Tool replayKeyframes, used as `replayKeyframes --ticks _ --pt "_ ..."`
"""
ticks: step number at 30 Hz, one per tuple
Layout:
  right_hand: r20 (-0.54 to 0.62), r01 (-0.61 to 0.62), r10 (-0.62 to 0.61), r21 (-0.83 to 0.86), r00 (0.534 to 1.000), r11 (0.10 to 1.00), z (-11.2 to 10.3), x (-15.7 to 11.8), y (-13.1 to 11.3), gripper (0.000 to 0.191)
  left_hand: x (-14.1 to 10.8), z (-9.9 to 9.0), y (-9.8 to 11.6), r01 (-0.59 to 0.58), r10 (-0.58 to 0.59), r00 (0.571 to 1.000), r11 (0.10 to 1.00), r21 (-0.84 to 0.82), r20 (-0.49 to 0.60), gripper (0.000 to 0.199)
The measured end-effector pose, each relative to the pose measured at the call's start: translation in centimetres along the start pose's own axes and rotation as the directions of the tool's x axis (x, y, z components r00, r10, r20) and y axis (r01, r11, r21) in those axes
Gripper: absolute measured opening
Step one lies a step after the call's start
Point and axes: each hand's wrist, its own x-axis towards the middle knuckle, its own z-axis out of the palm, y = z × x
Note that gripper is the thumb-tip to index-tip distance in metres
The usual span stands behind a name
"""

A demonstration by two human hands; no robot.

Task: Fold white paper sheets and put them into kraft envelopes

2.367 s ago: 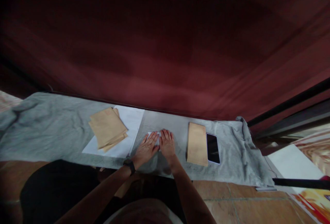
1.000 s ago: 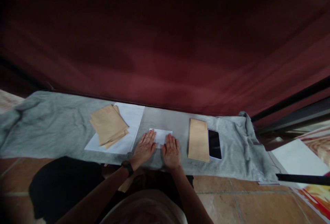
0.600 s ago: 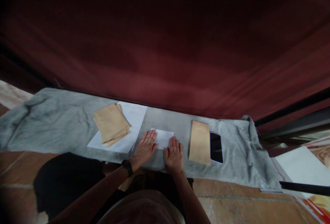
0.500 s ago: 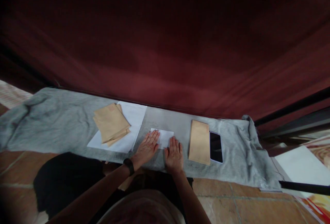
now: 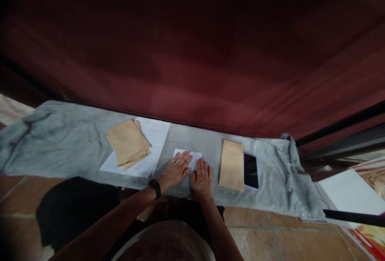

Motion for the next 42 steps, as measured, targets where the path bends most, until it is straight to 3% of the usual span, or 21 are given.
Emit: replayKeyframes --ticks 9,16,31,39,42 --pt "0.083 0.027 -0.033 0.072 0.996 0.997 0.1 3.1 -2.4 0.052 0.1 -0.4 -0.1 -0.02 0.019 0.999 1.0 0.011 0.042 0.059" --pt "0.061 0.001 -0.002 0.015 0.998 1.0 0.5 3.2 -2.2 0.05 -0.3 -0.7 -0.9 -0.018 0.018 1.0 1.0 0.016 0.001 0.056" --pt "-0.031 -0.104 0.104 -0.003 0.994 0.995 1.1 2.4 -1.2 0.058 -1.8 -0.9 -3.1 0.209 -0.205 0.977 0.974 0.084 -0.055 0.06" --pt "0.001 -0.123 0.123 -0.015 0.992 0.992 1.0 2.0 -1.0 0.058 -1.7 -0.8 -2.6 0.307 -0.302 0.951 0.948 0.086 -0.064 0.06" --pt "0.011 -0.125 0.126 -0.018 0.992 0.992 0.9 2.0 -1.1 0.058 -1.3 -0.6 -1.5 0.295 -0.288 0.953 0.952 0.074 -0.094 0.061"
